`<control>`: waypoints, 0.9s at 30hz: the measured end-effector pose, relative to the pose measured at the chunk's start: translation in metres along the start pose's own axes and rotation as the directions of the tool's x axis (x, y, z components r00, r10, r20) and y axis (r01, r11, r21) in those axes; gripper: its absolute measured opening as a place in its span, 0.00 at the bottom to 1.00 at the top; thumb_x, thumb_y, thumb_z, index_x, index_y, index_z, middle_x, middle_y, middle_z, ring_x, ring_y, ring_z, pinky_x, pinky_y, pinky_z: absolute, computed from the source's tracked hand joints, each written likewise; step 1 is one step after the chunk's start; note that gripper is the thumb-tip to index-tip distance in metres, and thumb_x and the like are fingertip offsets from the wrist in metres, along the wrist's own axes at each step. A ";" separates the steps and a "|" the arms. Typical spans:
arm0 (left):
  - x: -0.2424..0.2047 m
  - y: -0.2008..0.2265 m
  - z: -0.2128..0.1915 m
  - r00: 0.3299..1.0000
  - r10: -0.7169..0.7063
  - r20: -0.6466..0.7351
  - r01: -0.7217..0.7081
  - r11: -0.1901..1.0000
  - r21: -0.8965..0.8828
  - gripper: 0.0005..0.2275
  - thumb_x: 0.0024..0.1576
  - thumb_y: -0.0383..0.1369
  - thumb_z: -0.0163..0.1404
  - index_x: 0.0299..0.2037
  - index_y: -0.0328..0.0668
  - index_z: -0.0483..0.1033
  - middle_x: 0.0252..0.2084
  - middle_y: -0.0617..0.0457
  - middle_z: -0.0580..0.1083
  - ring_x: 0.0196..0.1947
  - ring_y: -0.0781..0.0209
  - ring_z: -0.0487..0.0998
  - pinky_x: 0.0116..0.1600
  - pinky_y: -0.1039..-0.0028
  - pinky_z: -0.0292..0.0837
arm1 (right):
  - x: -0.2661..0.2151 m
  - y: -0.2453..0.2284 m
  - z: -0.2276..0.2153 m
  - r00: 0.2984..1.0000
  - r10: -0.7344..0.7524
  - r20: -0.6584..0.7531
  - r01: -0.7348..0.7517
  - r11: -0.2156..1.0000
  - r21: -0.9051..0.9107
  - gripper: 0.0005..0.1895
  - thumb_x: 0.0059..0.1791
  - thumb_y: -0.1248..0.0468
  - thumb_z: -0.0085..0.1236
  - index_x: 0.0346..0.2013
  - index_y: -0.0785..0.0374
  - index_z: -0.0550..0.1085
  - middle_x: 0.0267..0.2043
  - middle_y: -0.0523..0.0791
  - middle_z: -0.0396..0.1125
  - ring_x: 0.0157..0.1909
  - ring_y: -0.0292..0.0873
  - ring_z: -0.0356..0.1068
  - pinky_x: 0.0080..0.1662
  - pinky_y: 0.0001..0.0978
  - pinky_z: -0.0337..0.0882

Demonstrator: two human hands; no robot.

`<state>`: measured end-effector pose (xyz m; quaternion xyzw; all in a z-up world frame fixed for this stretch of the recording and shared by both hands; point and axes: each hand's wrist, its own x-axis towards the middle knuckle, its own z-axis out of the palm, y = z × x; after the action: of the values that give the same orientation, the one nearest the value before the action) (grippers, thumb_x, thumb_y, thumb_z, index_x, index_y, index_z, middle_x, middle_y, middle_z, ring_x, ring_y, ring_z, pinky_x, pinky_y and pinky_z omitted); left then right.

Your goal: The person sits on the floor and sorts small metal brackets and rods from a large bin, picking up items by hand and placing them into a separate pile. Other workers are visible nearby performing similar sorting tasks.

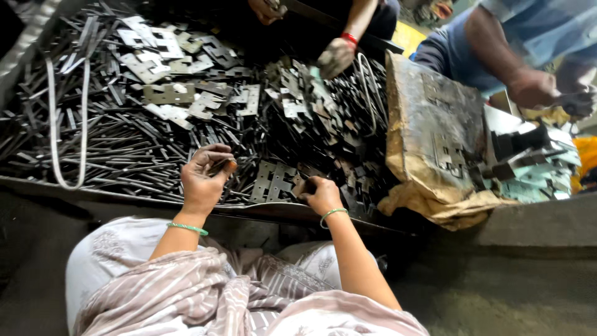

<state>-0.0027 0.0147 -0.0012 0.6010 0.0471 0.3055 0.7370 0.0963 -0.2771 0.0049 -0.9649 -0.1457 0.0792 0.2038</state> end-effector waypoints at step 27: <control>0.014 0.042 -0.098 0.926 -0.210 0.315 0.371 0.336 -0.866 0.30 0.54 0.29 0.63 0.69 0.43 0.67 0.46 0.52 0.75 0.51 0.55 0.78 0.62 0.55 0.76 | 0.050 -0.125 0.052 0.500 -0.771 0.393 0.855 0.368 -0.366 0.27 0.45 0.71 0.54 0.60 0.56 0.72 0.57 0.46 0.70 0.68 0.49 0.61 0.71 0.48 0.57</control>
<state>-0.0509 0.1092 0.0149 0.0995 -0.0759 0.0991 0.9872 0.1012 -0.1328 0.0052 -0.7711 -0.6335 0.0005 -0.0636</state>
